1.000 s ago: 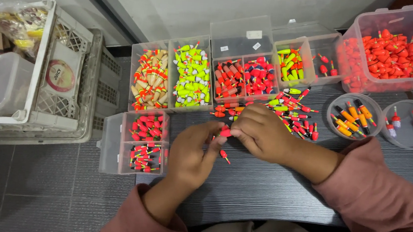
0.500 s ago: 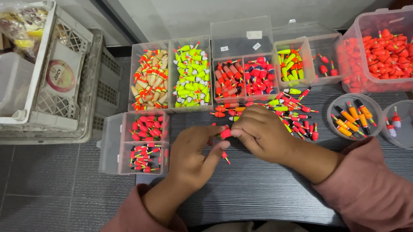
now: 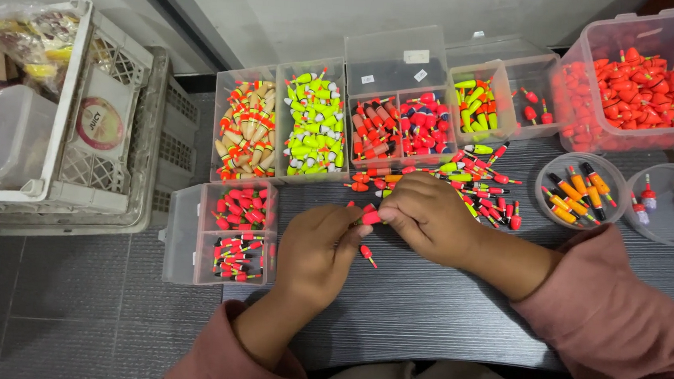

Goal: The person assembles small, colorful fishing floats by hand on a table. They pick up individual components from a pile and connect them together, placing the finished items into a small container.

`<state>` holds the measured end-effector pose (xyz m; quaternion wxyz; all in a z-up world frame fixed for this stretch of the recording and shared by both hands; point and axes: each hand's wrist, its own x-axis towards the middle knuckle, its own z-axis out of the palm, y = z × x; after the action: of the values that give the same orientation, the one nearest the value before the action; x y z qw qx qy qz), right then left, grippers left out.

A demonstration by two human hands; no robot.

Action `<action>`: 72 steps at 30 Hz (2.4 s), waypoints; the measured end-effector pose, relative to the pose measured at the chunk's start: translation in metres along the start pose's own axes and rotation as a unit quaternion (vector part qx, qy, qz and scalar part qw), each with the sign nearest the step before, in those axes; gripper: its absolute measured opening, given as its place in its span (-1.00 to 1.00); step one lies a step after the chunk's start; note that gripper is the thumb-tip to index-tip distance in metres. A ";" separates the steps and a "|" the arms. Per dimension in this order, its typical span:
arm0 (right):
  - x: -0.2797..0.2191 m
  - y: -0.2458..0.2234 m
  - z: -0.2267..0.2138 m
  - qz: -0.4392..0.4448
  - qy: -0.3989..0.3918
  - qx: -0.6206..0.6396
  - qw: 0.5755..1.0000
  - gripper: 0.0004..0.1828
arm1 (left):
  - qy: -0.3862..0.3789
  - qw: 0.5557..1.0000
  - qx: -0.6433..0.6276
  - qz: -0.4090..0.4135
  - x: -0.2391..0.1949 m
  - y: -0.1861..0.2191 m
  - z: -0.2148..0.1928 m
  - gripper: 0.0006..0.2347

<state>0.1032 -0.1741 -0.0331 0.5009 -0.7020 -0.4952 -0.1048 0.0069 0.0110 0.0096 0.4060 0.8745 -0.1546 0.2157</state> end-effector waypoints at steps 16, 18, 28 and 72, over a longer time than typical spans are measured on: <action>0.000 -0.004 0.003 0.008 -0.008 0.004 1.000 -0.71 | 0.037 0.999 -0.012 0.033 0.000 0.000 -0.001 -0.88; -0.001 -0.005 0.004 0.026 -0.007 0.027 0.999 -0.69 | 0.049 0.998 0.024 0.044 0.001 0.002 -0.001 -0.87; -0.005 -0.004 0.007 0.046 -0.010 -0.006 0.999 -0.59 | 0.038 0.996 0.080 0.008 0.000 0.012 -0.013 -0.90; 0.003 0.005 -0.007 -0.024 -0.017 -0.223 0.974 -0.84 | -0.042 0.948 0.300 0.095 -0.011 -0.031 -0.018 -0.82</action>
<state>0.1115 -0.1783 -0.0309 0.3210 -0.7855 -0.4846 -0.2125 0.0067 0.0449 -0.0054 0.0957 0.9454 -0.1816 0.2530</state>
